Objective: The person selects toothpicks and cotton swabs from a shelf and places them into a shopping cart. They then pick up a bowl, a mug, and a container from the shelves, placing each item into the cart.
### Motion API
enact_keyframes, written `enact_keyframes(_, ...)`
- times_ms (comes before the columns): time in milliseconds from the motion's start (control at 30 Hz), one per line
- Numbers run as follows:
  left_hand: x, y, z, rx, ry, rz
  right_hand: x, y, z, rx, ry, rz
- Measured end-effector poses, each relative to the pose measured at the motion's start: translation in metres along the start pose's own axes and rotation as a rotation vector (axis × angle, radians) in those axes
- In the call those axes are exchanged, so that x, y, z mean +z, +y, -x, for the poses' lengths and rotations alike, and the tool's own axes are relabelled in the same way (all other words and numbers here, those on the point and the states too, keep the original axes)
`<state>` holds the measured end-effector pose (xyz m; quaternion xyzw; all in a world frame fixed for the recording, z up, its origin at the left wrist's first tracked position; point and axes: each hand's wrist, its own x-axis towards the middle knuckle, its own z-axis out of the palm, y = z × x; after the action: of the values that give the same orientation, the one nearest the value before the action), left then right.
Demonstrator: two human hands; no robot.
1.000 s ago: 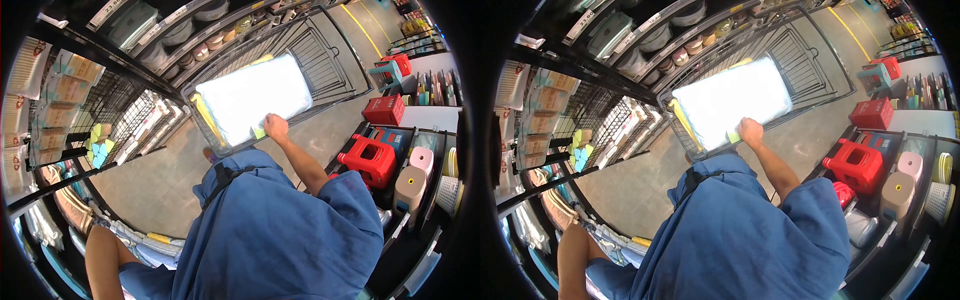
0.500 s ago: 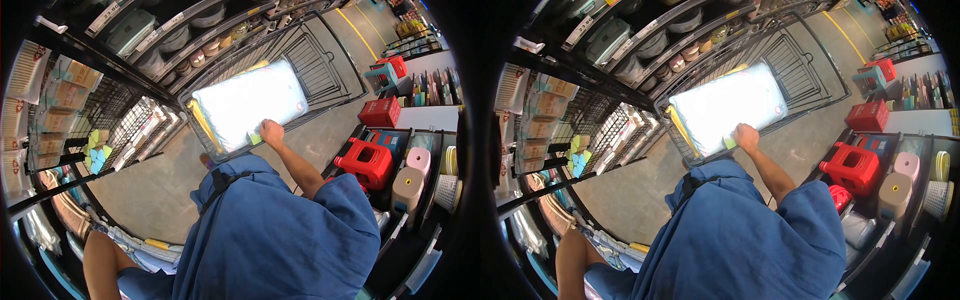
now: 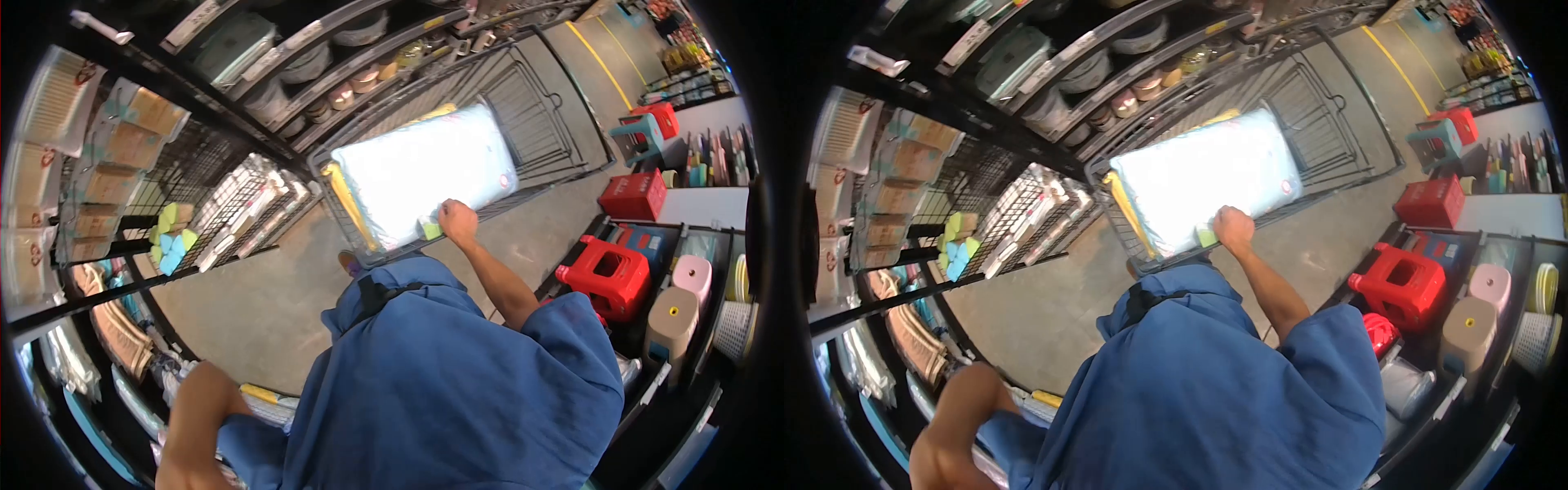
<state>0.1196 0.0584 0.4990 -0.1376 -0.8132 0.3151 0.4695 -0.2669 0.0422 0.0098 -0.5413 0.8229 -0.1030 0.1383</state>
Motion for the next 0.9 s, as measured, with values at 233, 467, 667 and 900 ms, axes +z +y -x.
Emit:
enact_keyframes(233, 0.095, 0.054, 0.100, -1.417, 0.692, 0.715, -0.003, -0.003, 0.002, -0.026, 0.010, -0.026)
enact_keyframes(467, 0.117, 0.070, 0.120, -1.816, 0.869, 0.818, -0.005, -0.004, -0.001, -0.034, -0.033, 0.033)
enact_keyframes(667, 0.116, 0.070, 0.118, -1.886, 0.880, 0.902, -0.007, -0.006, 0.002, -0.060, 0.007, 0.014)
enact_keyframes(900, 0.115, 0.070, 0.120, -1.891, 0.907, 0.942, -0.006, -0.005, 0.001, -0.046, -0.014, 0.027)
